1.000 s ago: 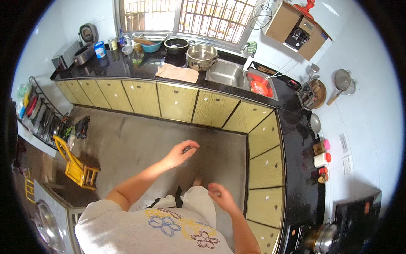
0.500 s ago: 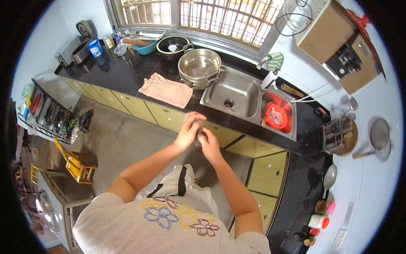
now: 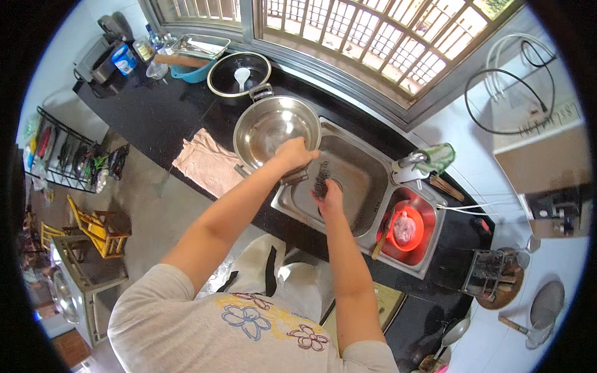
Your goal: The person washes a metal pot in a kitchen sink using a steel wool scrubber and dish soap. They scrub the interior and exterior surfaces of the pot thoroughly, rinsing it under running water.
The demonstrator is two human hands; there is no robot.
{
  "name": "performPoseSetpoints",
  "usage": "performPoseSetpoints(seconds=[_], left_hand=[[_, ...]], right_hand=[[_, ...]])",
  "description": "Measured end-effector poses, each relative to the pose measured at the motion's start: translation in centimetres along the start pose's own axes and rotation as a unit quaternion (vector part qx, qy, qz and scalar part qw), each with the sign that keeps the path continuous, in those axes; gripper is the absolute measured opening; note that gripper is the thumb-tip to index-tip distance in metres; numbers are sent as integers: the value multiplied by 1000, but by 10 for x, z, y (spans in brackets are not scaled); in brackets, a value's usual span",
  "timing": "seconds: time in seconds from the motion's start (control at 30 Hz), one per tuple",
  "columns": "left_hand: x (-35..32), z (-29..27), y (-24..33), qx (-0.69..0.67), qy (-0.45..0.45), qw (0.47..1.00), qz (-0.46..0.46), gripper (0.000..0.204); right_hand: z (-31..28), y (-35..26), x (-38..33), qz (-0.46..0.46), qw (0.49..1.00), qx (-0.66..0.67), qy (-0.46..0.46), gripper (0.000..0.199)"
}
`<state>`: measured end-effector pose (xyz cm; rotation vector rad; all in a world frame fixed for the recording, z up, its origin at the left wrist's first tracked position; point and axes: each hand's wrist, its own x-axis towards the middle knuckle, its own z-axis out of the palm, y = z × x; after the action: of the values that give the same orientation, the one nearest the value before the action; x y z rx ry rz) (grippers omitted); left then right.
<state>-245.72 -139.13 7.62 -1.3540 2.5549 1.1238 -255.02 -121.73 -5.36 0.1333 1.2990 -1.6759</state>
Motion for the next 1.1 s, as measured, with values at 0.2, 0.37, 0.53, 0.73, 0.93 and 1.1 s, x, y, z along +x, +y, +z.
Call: performPoseSetpoints(seconds=[0.2, 0.37, 0.53, 0.73, 0.93, 1.1], left_hand=[[10, 15, -1, 92, 26, 993, 65, 29], [-6, 12, -1, 44, 98, 994, 20, 24], [-28, -14, -10, 10, 139, 990, 35, 28], [-66, -55, -10, 12, 220, 976, 1, 32], [-96, -69, 43, 5, 204, 978, 49, 26], [-118, -29, 60, -214, 225, 941, 132, 33]], right_hand=[[63, 5, 17, 21, 997, -53, -44, 44], [63, 2, 32, 23, 992, -81, -89, 39], [86, 0, 37, 41, 988, -75, -131, 36], [126, 25, 57, 37, 976, -121, -176, 34], [112, 47, 97, -67, 943, -200, -258, 32], [58, 8, 47, 79, 984, -51, -150, 38]])
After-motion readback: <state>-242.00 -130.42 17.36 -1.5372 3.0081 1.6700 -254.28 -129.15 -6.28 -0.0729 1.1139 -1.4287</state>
